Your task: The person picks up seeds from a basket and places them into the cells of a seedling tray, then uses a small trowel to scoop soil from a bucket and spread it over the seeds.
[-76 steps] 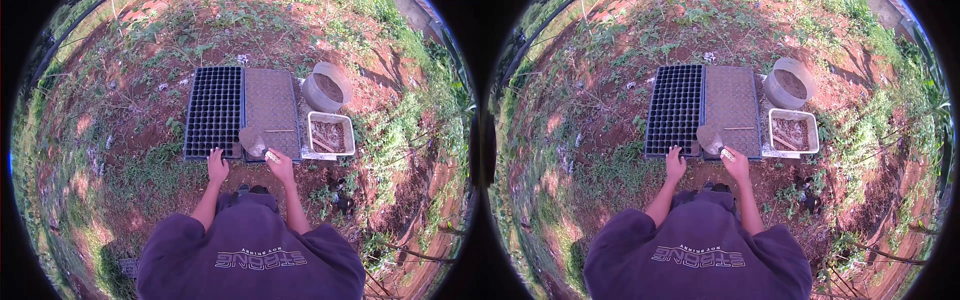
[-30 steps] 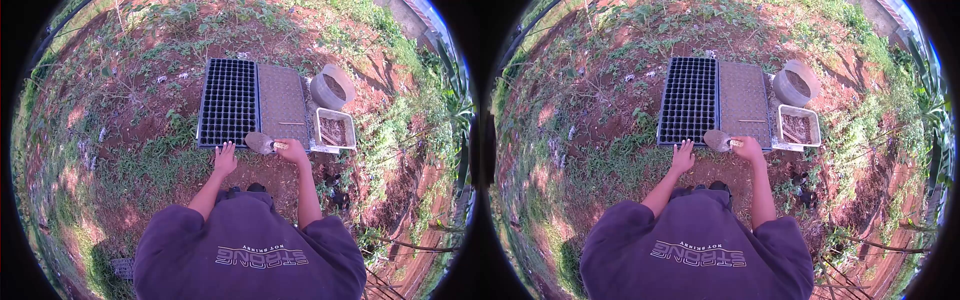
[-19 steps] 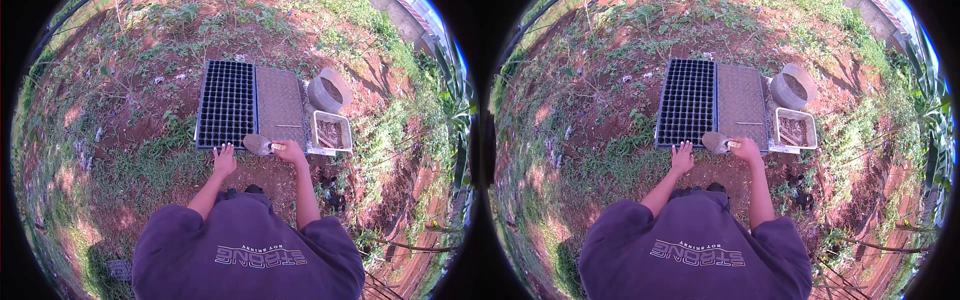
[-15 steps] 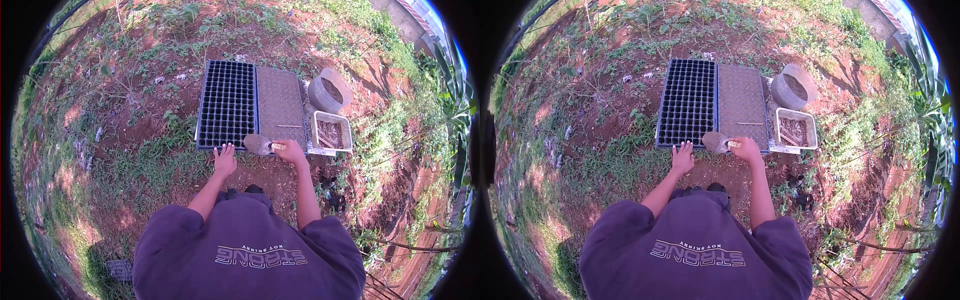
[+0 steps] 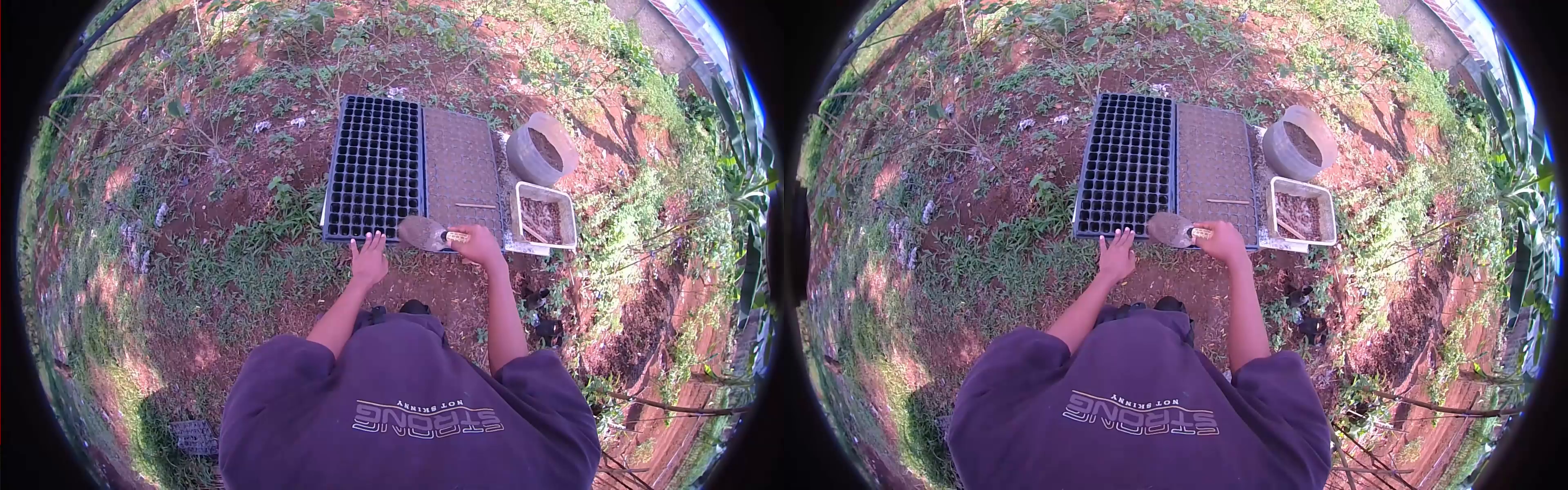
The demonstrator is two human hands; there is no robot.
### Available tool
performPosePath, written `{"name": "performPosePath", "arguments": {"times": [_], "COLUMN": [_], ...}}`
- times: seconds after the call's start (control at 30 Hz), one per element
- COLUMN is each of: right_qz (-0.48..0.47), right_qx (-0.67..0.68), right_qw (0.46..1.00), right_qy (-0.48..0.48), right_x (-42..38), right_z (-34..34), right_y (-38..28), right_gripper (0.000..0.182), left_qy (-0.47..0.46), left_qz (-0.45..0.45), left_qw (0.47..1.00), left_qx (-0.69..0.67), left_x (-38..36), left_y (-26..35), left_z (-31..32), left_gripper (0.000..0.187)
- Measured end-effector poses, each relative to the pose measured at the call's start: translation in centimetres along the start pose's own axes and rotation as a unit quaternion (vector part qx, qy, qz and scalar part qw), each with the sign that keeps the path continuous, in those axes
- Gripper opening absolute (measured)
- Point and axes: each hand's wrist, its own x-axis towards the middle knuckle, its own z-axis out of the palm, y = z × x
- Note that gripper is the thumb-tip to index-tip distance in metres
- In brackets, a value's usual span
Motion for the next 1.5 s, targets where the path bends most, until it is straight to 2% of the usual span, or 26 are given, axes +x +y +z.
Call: {"name": "performPosePath", "arguments": {"times": [0.27, 0.37, 0.53, 1.17, 1.23, 1.37, 1.5], "right_qz": [0.004, 0.033, 0.006, -0.018, -0.030, -0.050, -0.024], "right_qx": [-0.004, -0.010, -0.022, -0.139, -0.150, -0.137, -0.075], "right_qw": [1.000, 0.999, 1.000, 0.990, 0.988, 0.988, 0.989], "right_qy": [-0.006, -0.017, 0.000, 0.010, 0.022, 0.052, 0.122], "right_x": [-0.2, -0.2, 0.1, -0.6, -0.8, -1.1, -1.2], "right_z": [-1.1, -1.3, -1.0, -1.8, -1.8, -1.5, 1.1], "right_y": [-0.9, -1.1, -0.7, -3.3, -3.3, -2.4, -0.9], "right_gripper": [0.042, 0.042, 0.041, 0.035, 0.034, 0.034, 0.034], "left_qy": [0.011, 0.017, -0.011, -0.005, 0.025, -0.002, -0.007], "left_qz": [0.000, 0.000, -0.017, -0.014, -0.001, -0.013, -0.013], "left_qw": [1.000, 1.000, 1.000, 0.999, 0.999, 0.999, 0.999], "left_qx": [-0.002, -0.006, -0.011, -0.028, -0.036, -0.029, -0.029], "left_x": [0.1, 0.1, 0.0, -0.2, -0.3, -0.2, -0.2], "left_y": [-0.1, 0.0, 0.3, 0.1, 0.0, 0.0, 0.0], "left_z": [0.4, 0.5, 0.0, 0.0, 0.0, -0.2, -0.3], "left_gripper": [0.062, 0.062, 0.066, 0.065, 0.061, 0.064, 0.064]}}
